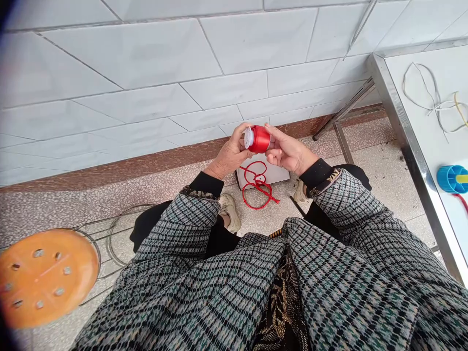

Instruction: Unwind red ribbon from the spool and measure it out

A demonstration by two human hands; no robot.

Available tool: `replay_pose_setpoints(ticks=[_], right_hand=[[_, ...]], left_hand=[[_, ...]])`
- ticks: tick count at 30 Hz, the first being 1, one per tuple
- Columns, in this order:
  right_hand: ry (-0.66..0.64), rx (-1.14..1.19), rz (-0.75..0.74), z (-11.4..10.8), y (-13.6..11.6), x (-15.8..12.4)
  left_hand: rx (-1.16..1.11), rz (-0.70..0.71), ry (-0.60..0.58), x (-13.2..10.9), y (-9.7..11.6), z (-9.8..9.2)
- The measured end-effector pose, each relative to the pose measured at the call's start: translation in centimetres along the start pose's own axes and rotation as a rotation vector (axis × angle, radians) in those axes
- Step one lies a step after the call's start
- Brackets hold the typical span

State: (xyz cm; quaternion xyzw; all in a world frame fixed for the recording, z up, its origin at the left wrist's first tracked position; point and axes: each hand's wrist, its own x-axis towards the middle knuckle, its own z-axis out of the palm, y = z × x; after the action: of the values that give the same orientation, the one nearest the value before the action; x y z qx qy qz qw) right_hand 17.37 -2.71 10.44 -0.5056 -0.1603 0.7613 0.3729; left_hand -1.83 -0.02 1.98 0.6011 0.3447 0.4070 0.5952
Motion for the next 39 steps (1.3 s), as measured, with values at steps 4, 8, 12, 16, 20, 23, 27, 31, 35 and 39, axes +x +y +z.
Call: replay_pose_setpoints(ticks=[4,8,12,16,20,23,27,31,35,39], right_hand=[[-0.046,-0.119,-0.143,0.8,0.9,-0.4],[0.03,-0.225,-0.338,1.6,2.1,-0.1],[0.146,-0.113,-0.419,1.7,2.4,1.2],[0.216,-0.035,-0.413,1.1,2.2,2.8],[0.225,-0.013,-0.385,0.8,2.2,3.9],[0.245,0.004,-0.374,0.8,2.1,4.1],[0.287,0.021,-0.324,0.9,1.6,4.1],[0.322,0.098,-0.269,0.9,0.9,4.0],[0.318,0.196,-0.177,1.2,0.2,3.4],[0.29,0.236,-0.082,1.8,-0.1,2.6]], left_hand=[[-0.117,-0.11,0.15,-0.2,0.8,0.7],[-0.158,-0.148,0.253,-0.2,0.7,1.9],[-0.188,-0.172,0.307,-0.2,0.0,3.8],[-0.23,-0.163,0.334,-0.3,-0.3,5.3],[-0.234,-0.135,0.286,-0.1,-0.4,5.4],[-0.243,-0.074,0.328,0.2,-0.6,4.8],[-0.318,-0.045,0.345,0.2,-0.5,4.4],[-0.369,-0.095,0.253,-0.4,-0.2,4.6],[-0.441,-0.155,0.223,-1.1,-0.6,4.9],[-0.455,-0.147,0.241,-1.4,-1.2,5.1]])
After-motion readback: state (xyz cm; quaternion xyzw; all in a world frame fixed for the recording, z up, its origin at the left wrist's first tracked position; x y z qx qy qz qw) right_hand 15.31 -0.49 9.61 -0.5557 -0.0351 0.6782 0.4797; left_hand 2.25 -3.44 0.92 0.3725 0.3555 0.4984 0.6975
